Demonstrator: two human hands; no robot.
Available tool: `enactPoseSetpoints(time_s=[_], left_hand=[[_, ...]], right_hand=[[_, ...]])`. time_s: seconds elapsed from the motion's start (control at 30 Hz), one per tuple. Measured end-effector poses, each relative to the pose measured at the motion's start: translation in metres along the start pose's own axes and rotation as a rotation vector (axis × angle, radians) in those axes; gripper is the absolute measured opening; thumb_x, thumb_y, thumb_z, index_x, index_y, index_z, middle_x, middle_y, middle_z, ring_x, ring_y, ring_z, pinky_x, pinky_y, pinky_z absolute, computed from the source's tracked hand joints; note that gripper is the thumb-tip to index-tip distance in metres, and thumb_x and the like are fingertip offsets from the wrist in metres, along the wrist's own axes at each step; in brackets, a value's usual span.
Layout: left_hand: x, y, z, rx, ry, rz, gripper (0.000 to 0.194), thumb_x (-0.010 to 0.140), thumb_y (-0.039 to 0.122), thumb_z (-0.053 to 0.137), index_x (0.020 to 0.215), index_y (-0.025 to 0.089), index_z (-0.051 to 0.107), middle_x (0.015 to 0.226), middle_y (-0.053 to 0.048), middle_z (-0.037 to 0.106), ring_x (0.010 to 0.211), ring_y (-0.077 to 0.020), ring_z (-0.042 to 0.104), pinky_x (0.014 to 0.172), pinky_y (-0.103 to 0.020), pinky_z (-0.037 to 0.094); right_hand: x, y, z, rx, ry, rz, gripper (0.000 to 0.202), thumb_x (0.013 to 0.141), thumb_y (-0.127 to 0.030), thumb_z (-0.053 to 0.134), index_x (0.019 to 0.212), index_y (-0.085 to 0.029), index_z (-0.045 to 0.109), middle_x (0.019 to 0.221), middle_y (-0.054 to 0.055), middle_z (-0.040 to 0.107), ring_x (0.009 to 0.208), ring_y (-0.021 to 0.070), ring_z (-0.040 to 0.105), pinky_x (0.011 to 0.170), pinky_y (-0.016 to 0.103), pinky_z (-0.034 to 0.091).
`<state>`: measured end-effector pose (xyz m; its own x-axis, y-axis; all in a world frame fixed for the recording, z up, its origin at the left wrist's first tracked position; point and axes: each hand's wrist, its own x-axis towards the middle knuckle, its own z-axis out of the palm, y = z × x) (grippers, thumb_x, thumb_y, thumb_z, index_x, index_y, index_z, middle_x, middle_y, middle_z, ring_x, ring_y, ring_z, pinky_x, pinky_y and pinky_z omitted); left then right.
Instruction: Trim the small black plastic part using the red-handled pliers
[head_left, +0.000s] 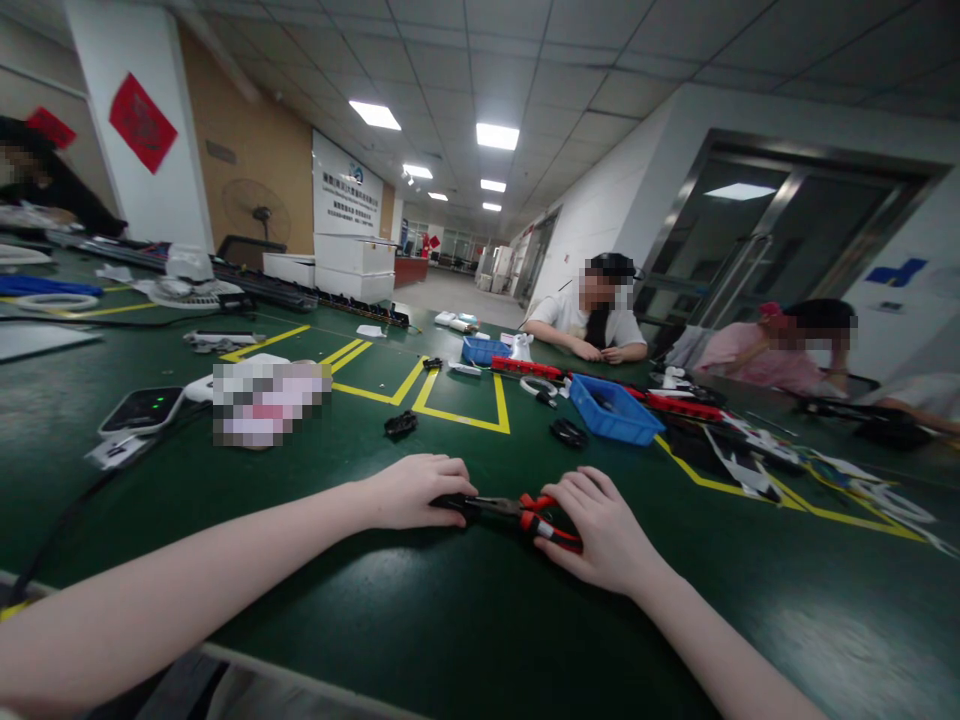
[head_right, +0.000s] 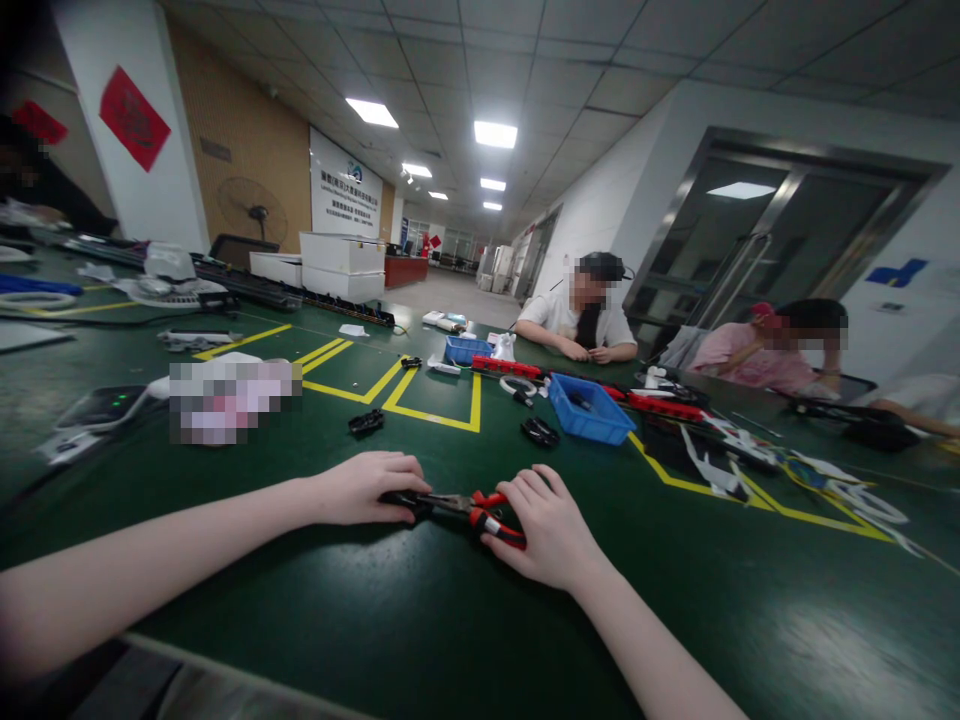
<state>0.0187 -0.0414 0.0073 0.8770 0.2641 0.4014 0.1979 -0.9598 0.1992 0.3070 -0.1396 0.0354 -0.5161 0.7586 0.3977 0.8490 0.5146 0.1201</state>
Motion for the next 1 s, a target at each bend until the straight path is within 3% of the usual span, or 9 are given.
enactPoseSetpoints(time_s=[0.27,0.47,0.73,1.0], left_hand=[[0.0003,-0.0008,0.0000,0.017,-0.017,-0.017,0.031,0.090,0.036,0.065,0.116,0.022,0.062,0.107,-0.005,0.064,0.094,-0.0200,0.062,0.083,-0.030,0.045],[0.0011,-0.0009,-0.0009,0.042,-0.004,-0.001,0.029,0.091,0.035,0.064,0.117,0.021,0.062,0.106,-0.005,0.064,0.101,-0.0213,0.060,0.095,-0.035,0.040],[0.0011,-0.0021,-0.0014,0.047,-0.028,-0.024,0.028,0.092,0.035,0.063,0.116,0.022,0.062,0.107,-0.005,0.065,0.095,-0.0202,0.062,0.082,-0.031,0.044],[0.0005,-0.0050,-0.0009,-0.011,-0.019,-0.005,0.026,0.092,0.033,0.062,0.116,0.020,0.063,0.109,-0.006,0.065,0.099,-0.0206,0.062,0.085,-0.030,0.046]], right_hand=[[0.0000,-0.0003,-0.0005,-0.006,-0.037,0.008,0.034,0.080,-0.044,0.062,0.103,-0.019,0.062,0.095,0.010,0.067,0.090,0.0259,0.061,0.100,0.053,0.036],[0.0001,-0.0007,0.0003,0.005,-0.041,0.026,0.033,0.081,-0.044,0.061,0.101,-0.018,0.063,0.094,0.010,0.067,0.089,0.0257,0.061,0.100,0.053,0.036],[-0.0026,0.0045,0.0068,-0.106,0.061,-0.035,0.039,0.080,-0.046,0.062,0.107,-0.017,0.062,0.099,0.012,0.069,0.095,0.0288,0.061,0.100,0.052,0.036],[-0.0024,0.0053,0.0072,-0.106,0.082,-0.031,0.041,0.081,-0.046,0.063,0.110,-0.017,0.061,0.102,0.012,0.069,0.095,0.0287,0.062,0.096,0.050,0.038]])
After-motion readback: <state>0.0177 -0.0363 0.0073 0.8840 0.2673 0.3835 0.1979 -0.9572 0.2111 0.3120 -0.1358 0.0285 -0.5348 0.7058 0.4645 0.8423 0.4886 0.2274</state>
